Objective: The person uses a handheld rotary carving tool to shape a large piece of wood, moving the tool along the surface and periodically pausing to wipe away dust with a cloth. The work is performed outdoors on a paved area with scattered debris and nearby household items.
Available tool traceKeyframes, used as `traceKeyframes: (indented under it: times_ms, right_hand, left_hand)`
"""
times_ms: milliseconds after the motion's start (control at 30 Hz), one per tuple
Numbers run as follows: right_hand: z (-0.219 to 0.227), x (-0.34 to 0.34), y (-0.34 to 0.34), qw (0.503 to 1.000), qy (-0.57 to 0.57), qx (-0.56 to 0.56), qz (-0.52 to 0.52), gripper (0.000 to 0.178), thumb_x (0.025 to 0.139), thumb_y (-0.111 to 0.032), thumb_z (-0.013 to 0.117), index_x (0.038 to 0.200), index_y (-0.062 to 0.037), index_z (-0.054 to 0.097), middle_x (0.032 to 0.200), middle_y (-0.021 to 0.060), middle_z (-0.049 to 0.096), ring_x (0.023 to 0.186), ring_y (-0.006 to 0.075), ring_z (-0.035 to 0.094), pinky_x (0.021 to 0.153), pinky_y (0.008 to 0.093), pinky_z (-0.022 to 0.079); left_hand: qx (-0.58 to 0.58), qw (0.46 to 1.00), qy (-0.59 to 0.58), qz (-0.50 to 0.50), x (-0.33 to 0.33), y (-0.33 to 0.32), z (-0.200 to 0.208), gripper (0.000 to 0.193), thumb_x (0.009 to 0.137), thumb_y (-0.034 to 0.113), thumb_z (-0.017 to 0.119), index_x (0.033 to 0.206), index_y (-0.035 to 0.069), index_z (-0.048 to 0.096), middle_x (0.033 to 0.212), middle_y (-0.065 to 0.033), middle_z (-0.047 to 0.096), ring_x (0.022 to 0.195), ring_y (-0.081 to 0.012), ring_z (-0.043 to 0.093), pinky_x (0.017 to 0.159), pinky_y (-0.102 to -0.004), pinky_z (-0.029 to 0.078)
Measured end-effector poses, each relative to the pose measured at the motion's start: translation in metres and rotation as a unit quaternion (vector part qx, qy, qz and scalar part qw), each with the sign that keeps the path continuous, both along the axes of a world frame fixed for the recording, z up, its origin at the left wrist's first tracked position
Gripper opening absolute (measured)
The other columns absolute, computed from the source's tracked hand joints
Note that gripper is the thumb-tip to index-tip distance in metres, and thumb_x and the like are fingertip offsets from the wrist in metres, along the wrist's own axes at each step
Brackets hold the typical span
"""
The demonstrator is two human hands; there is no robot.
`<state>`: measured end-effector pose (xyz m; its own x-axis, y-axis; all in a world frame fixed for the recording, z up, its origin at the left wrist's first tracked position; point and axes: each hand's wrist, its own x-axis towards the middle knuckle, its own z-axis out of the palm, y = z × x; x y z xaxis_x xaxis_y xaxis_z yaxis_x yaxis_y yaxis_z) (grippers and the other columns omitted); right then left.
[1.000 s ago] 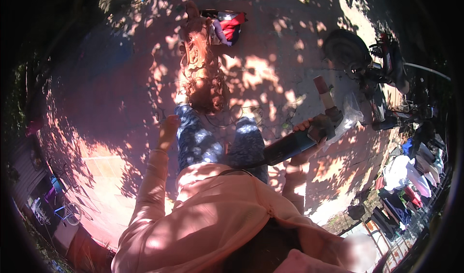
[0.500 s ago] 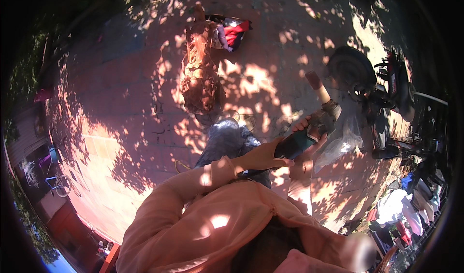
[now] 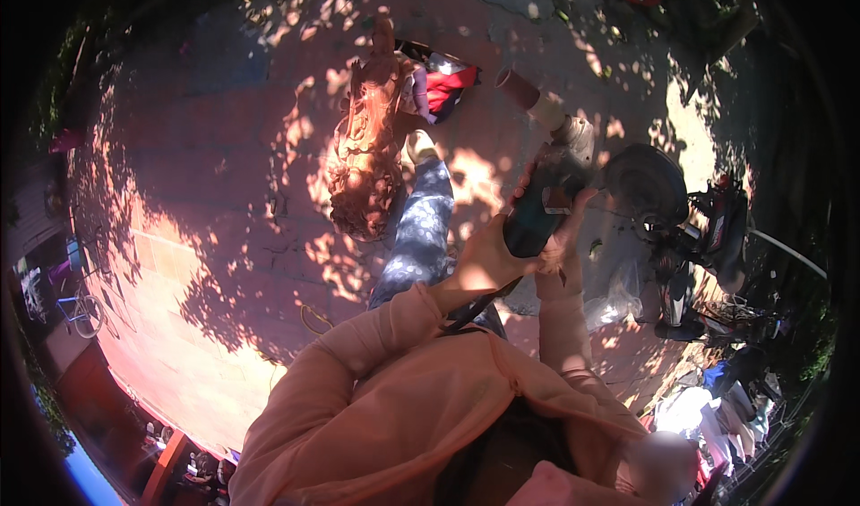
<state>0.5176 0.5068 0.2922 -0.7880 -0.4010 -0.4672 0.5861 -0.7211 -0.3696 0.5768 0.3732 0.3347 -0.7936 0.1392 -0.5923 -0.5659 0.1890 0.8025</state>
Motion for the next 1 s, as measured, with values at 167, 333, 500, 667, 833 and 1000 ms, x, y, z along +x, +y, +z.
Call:
traceKeyframes:
  times_ms: [167,333,500,667,833,1000]
  right_hand:
    - [-0.051,-0.084,-0.042,0.998,-0.057,-0.013,0.023,0.09,0.078,-0.08,0.045,0.118,0.0008,0.052,0.093,0.0096,0.059,0.08,0.0211,0.058,0.071,0.0336,0.05]
    - [-0.122,-0.153,-0.094,0.979,-0.166,-0.104,0.059,0.088,0.08,-0.078,0.045,0.116,0.0023,0.053,0.091,0.0105,0.059,0.08,0.0211,0.058,0.072,0.0336,0.05]
    - [-0.212,-0.182,-0.12,0.967,-0.221,0.05,0.118,0.084,0.083,-0.076,0.044,0.114,0.0017,0.049,0.092,0.0108,0.056,0.079,0.0201,0.056,0.074,0.0337,0.048]
    - [-0.32,-0.199,-0.148,0.923,-0.292,-0.224,0.112,0.094,0.079,-0.08,0.043,0.121,0.0039,0.048,0.095,0.0122,0.055,0.085,0.0219,0.056,0.08,0.0357,0.047]
    - [-0.374,-0.205,-0.186,0.881,-0.411,-0.23,0.05,0.089,0.08,-0.078,0.044,0.113,0.0044,0.053,0.087,0.0147,0.058,0.08,0.0246,0.057,0.074,0.0373,0.05]
    - [-0.424,-0.185,-0.191,0.888,-0.381,-0.255,0.048,0.09,0.082,-0.078,0.041,0.115,0.0052,0.05,0.092,0.0128,0.056,0.08,0.0225,0.056,0.075,0.0356,0.048]
  left_hand:
    - [-0.005,0.996,-0.093,0.005,-0.083,-0.028,-0.052,0.089,0.059,0.035,0.085,0.126,-0.005,0.044,0.111,-0.0203,0.06,0.103,-0.0302,0.06,0.089,-0.0358,0.048]
    - [0.035,0.983,-0.149,0.102,-0.153,-0.068,-0.11,0.097,0.061,0.036,0.086,0.131,-0.008,0.036,0.117,-0.0185,0.057,0.11,-0.0241,0.057,0.092,-0.0332,0.046]
    - [-0.007,0.969,-0.214,0.127,-0.206,-0.097,-0.165,0.098,0.063,0.036,0.085,0.132,-0.011,0.034,0.112,-0.0203,0.06,0.103,-0.0251,0.062,0.088,-0.0339,0.049]
    - [-0.044,0.948,-0.266,0.168,-0.221,-0.114,-0.257,0.08,0.06,0.039,0.078,0.108,-0.014,0.042,0.094,-0.0287,0.063,0.092,-0.0381,0.065,0.078,-0.0396,0.052]
    - [-0.085,0.933,-0.316,0.15,-0.238,-0.144,-0.315,0.075,0.064,0.036,0.081,0.112,-0.01,0.047,0.098,-0.0222,0.065,0.089,-0.0259,0.067,0.076,-0.0346,0.053]
    - [-0.125,0.921,-0.355,0.102,-0.238,-0.15,-0.351,0.079,0.064,0.036,0.081,0.115,-0.011,0.044,0.099,-0.0239,0.065,0.092,-0.0314,0.066,0.077,-0.0377,0.052]
